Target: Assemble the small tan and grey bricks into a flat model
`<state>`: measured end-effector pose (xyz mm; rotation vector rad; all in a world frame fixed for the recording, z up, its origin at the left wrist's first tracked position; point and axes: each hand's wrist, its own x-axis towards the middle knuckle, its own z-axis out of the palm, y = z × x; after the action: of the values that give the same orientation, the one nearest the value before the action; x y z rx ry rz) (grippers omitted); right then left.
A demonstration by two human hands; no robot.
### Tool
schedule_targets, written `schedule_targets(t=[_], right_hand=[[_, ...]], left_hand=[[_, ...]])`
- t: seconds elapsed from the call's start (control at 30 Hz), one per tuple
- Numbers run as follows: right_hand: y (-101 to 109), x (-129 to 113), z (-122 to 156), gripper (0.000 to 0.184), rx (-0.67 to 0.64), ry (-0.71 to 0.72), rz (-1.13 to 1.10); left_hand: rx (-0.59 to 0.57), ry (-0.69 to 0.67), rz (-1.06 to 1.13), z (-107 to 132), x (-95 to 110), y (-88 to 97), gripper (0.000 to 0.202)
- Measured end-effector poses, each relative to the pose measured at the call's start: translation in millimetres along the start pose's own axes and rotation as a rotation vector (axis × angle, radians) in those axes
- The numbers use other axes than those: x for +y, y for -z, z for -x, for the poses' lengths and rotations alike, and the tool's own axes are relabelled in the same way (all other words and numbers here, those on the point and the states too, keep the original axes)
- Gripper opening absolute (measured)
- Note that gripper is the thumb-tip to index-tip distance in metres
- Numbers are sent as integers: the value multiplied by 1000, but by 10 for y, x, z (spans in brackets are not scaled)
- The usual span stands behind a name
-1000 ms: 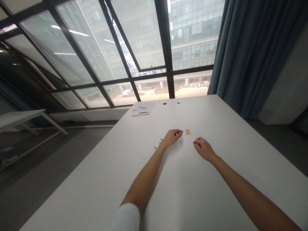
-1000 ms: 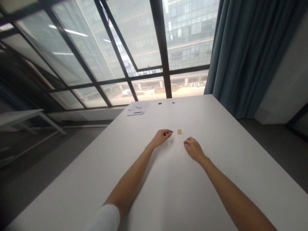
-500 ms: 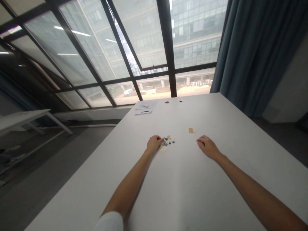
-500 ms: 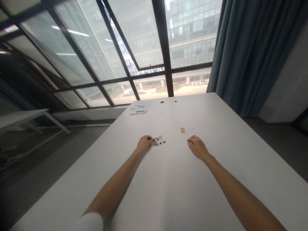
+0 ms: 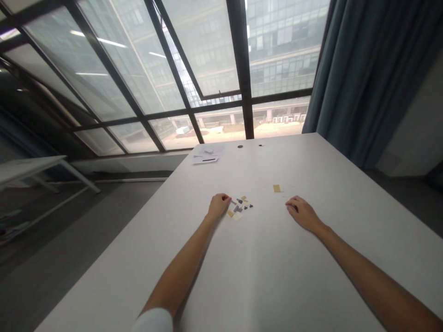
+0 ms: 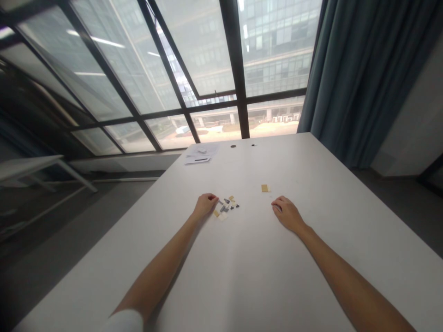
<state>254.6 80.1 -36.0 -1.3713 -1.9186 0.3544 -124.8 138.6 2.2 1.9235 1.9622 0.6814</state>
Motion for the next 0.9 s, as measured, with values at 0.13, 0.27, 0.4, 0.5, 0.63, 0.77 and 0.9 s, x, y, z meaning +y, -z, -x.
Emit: schedule_targets(t=[0.13, 0.27, 0.4, 0.5, 0.63, 0.77, 0.9], right_hand=[[-14, 31, -8, 24, -13, 8, 5], [-16, 38, -6, 24, -20, 8, 20], [-9, 14, 0, 23, -18, 2, 19], [-7, 0, 1, 23, -14, 7, 14], [-5, -10, -1, 23, -8, 3, 4], [-1, -21, -7, 23, -2, 3, -8], [10, -53, -12, 21, -1, 26, -12]], left_hand=[[7, -25, -24, 75, -7, -34, 26], [-12, -32, -81, 99, 9, -46, 33], [-29, -40, -134, 85, 55, -60, 24], [-31, -85, -165, 66, 80, -65, 19], [-54, -72, -145, 5, 102, 1, 17], [-14, -103, -128, -39, 251, 100, 16], [32, -325, -99, 105, 664, 3, 19]])
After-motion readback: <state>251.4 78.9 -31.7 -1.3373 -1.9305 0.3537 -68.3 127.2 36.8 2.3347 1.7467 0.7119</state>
